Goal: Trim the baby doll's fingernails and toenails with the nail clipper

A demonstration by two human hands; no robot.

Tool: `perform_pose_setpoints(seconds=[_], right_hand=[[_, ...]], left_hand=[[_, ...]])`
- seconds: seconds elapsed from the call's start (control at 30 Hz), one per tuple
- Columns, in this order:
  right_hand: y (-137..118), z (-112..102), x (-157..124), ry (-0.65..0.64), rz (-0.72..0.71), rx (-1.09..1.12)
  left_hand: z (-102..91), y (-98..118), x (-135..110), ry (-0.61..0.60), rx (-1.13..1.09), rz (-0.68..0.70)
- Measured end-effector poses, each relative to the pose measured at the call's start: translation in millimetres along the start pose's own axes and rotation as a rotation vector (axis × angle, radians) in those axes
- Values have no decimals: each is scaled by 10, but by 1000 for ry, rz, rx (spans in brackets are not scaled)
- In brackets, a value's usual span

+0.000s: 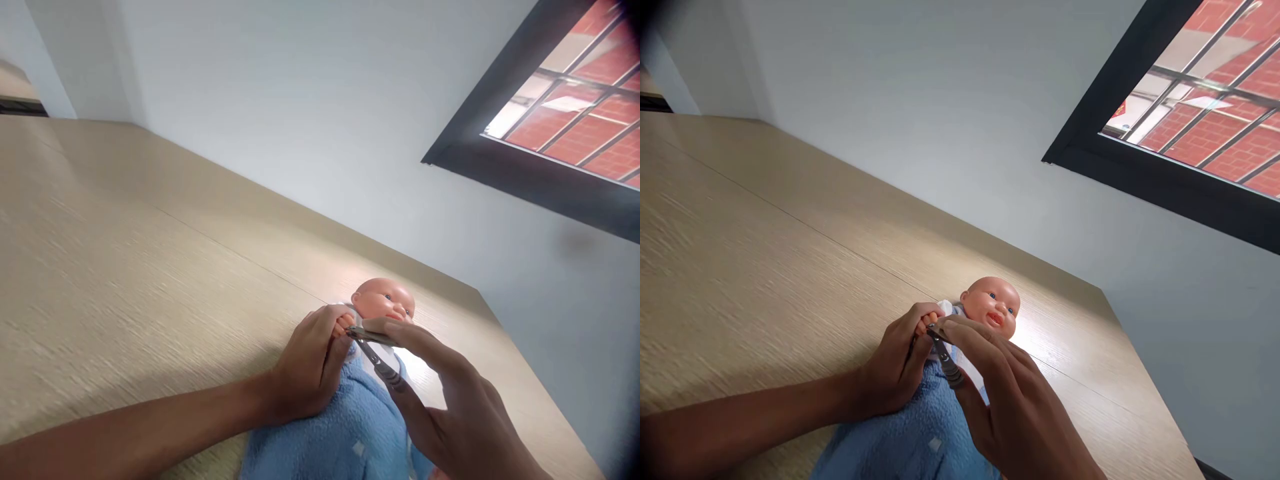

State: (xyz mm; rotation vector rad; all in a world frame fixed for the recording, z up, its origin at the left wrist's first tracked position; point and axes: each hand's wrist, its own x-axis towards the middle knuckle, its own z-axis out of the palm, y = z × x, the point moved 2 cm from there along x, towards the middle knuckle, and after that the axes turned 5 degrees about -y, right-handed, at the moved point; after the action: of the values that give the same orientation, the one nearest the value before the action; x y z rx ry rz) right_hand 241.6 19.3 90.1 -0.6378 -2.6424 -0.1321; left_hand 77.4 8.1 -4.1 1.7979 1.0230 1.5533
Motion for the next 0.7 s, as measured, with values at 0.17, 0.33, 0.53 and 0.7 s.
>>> perform_pose_setpoints(seconds=[0.17,0.33,0.53,0.7], right_hand=[[-75,-144,-47,-16,-76,-22],[-164,-189,71,-9,-203,13],[-179,-153,56,-4,-185,-26],[-220,-148,-16,30,-179,-56]], left_hand=[[46,60,-55,30,27,-5],[48,51,-43,20,-2,11],[42,48,-32,40,-2,7],[47,40,-27,42,0,37]])
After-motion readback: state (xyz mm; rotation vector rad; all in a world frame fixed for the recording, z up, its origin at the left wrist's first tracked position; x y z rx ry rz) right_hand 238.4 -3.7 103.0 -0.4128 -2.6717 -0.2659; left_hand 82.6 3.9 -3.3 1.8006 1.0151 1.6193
